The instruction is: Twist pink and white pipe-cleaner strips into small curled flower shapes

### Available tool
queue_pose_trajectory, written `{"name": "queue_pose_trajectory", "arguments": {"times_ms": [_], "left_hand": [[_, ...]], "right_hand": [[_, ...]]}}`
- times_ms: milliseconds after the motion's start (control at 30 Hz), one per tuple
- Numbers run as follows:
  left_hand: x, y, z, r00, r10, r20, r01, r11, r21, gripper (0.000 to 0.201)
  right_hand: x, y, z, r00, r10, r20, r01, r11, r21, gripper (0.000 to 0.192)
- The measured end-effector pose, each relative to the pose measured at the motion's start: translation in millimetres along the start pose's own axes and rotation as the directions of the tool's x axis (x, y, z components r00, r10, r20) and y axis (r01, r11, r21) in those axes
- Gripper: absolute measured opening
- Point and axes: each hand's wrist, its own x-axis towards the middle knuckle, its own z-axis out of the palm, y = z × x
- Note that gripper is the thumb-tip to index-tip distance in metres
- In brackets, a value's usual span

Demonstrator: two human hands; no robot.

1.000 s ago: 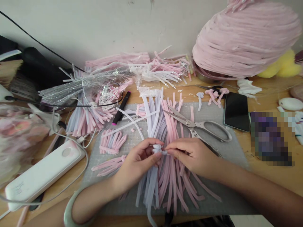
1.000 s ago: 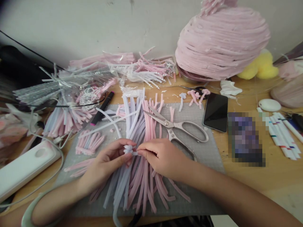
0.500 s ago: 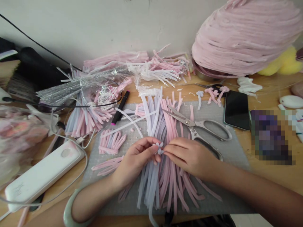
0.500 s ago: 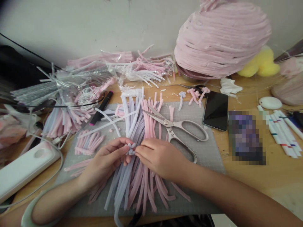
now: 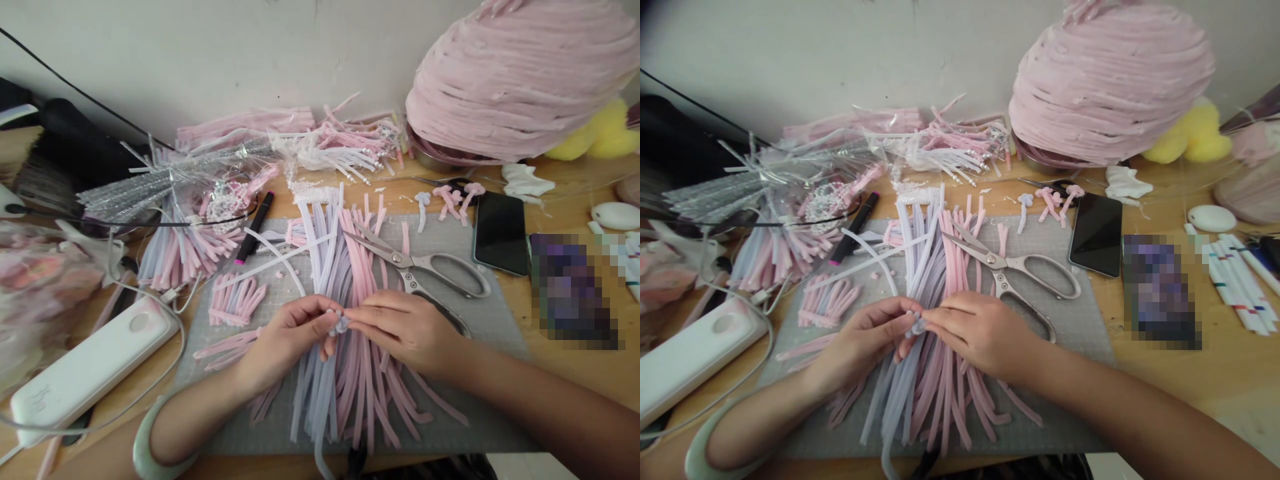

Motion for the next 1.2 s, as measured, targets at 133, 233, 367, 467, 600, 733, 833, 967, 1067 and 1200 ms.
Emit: {"name": "queue_pose_trajectory", "arguments": {"times_ms": [133,233,367,467,600,733,833,967,1067,1200], "left_hand": [[1,0,1.5,1.000,-0.004,0.011,0.006,0.994,-0.107,0.017],[2,0,2.8,1.000,-0.008,0.002,0.008,0.994,-0.113,0.019],[1,0,2.0,0.999,-0.035,-0.014,0.035,0.999,-0.026,0.018],[0,1,0.0,0.999,-0.048,-0.008,0.049,0.998,0.046,0.018],[-1,-1,-1.6,0.999,-0.029,0.032,0.029,0.999,0.029,0.018],[-2,-5,-1.0,0.995,0.006,0.101,0.000,0.999,-0.053,0.019],[-1,-8,0.2,0.989,0.020,0.149,0.000,0.991,-0.132,0.019],[-2,-7,1.8,0.987,0.027,0.156,0.011,0.971,-0.238,0.020],[-4,-4,2.5,0.993,0.029,0.117,-0.003,0.978,-0.211,0.017],[-4,-3,2.2,0.998,0.039,0.056,-0.032,0.992,-0.126,0.013]], "right_hand": [[1,-1,1,0.999,-0.033,0.037,0.036,0.995,-0.089,0.022],[1,-1,2,0.997,-0.066,0.041,0.072,0.986,-0.148,0.021],[0,2,2,0.982,-0.189,0.012,0.186,0.950,-0.252,0.019],[0,2,3,0.980,-0.197,-0.010,0.188,0.949,-0.252,0.020],[2,-2,2,0.998,-0.069,0.001,0.069,0.996,-0.056,0.018],[5,-6,0,0.998,0.058,0.021,-0.061,0.983,0.174,0.013],[6,-7,1,0.995,0.104,0.003,-0.101,0.957,0.270,0.012],[4,-8,5,0.993,0.099,-0.062,-0.075,0.946,0.314,0.012],[2,-8,7,0.990,0.090,-0.105,-0.057,0.956,0.287,0.011],[3,-7,5,0.989,0.064,-0.137,-0.035,0.978,0.204,0.012]]}}
